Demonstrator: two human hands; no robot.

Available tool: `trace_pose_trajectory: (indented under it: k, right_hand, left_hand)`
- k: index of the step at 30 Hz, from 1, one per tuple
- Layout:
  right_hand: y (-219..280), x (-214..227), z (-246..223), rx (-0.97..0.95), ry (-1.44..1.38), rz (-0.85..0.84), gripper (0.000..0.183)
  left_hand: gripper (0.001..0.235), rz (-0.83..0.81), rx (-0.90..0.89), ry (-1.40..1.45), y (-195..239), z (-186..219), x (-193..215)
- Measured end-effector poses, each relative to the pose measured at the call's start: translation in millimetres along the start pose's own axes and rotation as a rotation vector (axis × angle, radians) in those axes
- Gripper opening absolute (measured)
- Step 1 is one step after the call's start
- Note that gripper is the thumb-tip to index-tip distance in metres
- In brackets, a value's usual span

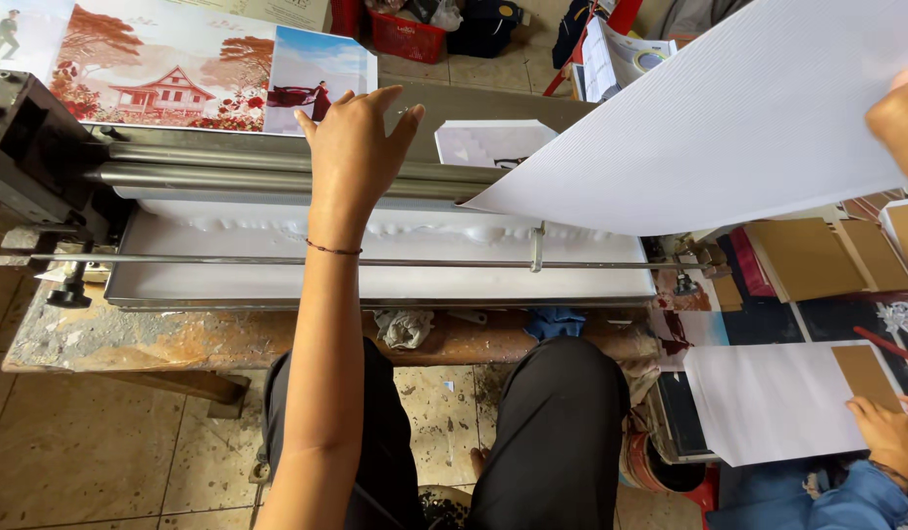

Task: The person applies glue to the edges of printed paper sheets using a roller machine. The person feeds sheets through the roller, folds the glued edges, and stacks the prepared sheets to the side.

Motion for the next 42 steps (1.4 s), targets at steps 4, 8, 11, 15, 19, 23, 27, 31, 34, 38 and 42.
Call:
trace_pose_trajectory:
  k: [4,8,11,15,19,23,27,31,34,38,42]
  right_hand:
    - [93.4,-30.7,186.7,-0.291,0.69,-0.225,0.051]
    - [171.5,-60.5,241.8,-0.536,1.199,-0.375,0.069]
    - [186.5,-63.9,233.0,0.274,1.609,0.027,0.013]
    - [203.9,-64.5,253.4,0.224,1.578,-0.011,0.013]
    - [221.0,-70.3,265.0,0.164,1.536,-0.06,0.016]
    - [219.1,-70.0,267.6,0.122,1.506,-0.092,0.018]
    - [208.8,-69.0,269.5,0.061,1.459,-0.143,0.022]
    - [193.0,-65.9,266.6,-0.005,1.413,-0.197,0.026]
    - [183.4,-61.7,265.4,-0.044,1.381,-0.23,0.029]
    - [184.6,-63.2,268.7,-0.089,1.347,-0.261,0.033]
    - [184.1,-62.6,267.3,-0.15,1.298,-0.304,0.037]
  left_hand:
    - [0.047,-0.017,0.007,0.02,0.3,1.4,1.1]
    - [0.048,-0.017,-0.008,0.007,0.0,0.2,-3.2]
    - [0.048,-0.009,-0.034,0.002,0.1,1.9,-3.1]
    - [0.05,-0.016,-0.068,0.07,0.2,6.6,-0.5]
    - [0.051,-0.033,-0.086,0.106,1.0,9.6,1.3]
    - [0.053,-0.044,-0.065,0.118,0.8,9.1,1.0]
    - [0.052,-0.067,-0.065,0.15,0.8,12.1,2.5]
    - [0.053,-0.087,-0.083,0.173,0.0,12.3,-0.6]
    - [0.063,-0.095,-0.134,0.244,1.3,16.8,1.6]
    - [0.073,-0.16,-0.182,0.451,3.2,33.6,22.4]
    - [0.081,-0.381,-0.268,0.701,8.5,41.7,21.7]
Point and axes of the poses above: each hand's wrist, its own y-axis away from the middle knuckle, its own x-axis out of the back of the hand, z = x × y, the point moved 3 cm from there along -y, towards the middle knuckle, and after that the axes turned 11 degrees about -x, right-handed, at the moved point
